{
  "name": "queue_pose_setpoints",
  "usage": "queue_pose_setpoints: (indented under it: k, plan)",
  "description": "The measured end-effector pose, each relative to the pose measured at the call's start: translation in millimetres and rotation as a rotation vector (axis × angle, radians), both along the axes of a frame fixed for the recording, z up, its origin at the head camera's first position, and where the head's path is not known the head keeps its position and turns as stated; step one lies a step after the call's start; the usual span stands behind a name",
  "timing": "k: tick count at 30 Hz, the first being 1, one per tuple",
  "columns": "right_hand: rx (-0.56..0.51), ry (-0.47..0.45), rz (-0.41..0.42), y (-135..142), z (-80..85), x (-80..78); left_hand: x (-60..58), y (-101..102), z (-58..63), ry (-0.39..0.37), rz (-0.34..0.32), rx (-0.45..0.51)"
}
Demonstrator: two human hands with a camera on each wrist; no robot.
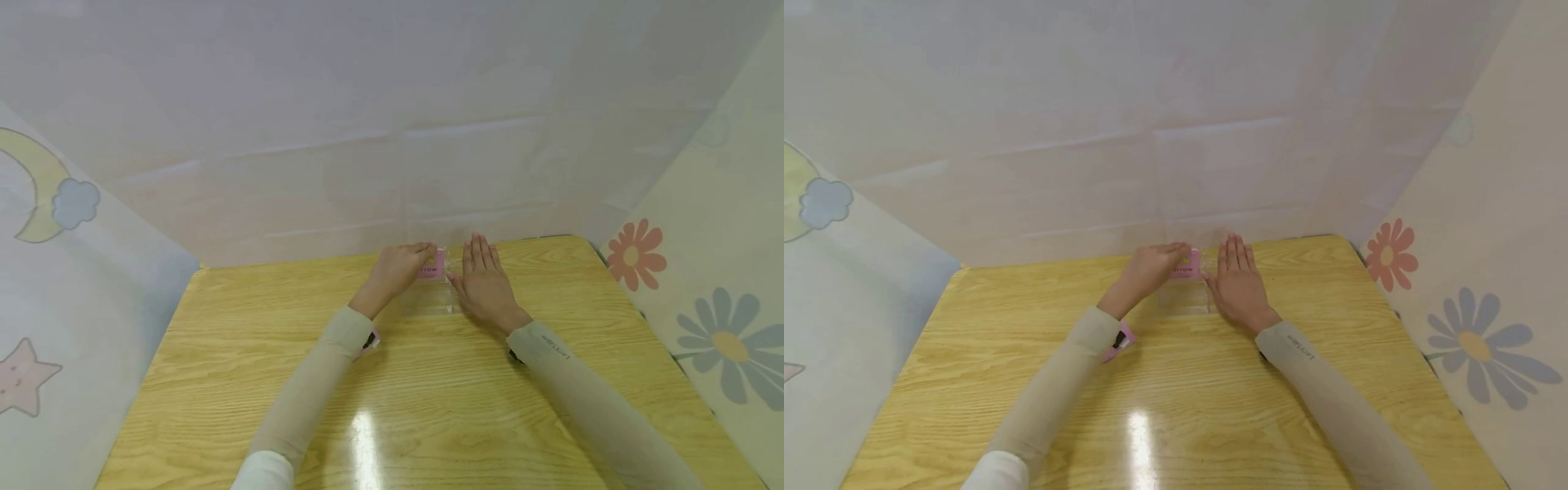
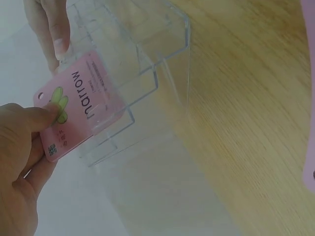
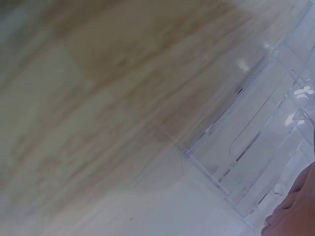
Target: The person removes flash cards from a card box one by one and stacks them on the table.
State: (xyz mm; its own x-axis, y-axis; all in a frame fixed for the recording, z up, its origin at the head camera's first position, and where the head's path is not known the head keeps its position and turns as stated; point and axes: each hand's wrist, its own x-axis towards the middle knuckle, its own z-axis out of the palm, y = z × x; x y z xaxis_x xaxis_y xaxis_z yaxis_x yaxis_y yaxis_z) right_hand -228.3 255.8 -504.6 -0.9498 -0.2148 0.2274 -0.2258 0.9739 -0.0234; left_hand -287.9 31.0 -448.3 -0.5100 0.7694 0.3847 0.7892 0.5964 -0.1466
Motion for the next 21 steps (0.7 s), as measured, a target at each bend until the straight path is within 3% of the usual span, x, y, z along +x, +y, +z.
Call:
queue_pose_setpoints:
  k: [12,21]
  plan:
    - [-0.023,-0.05,-0.014,-1,2.4,1.3,0.3,-3,12.8,-0.052,-0.017,-0.02]
    - [-0.031,-0.052,-0.012,-3,3.9,1.2,-2.6,-1,24.4,-0.241,-0.025,0.017]
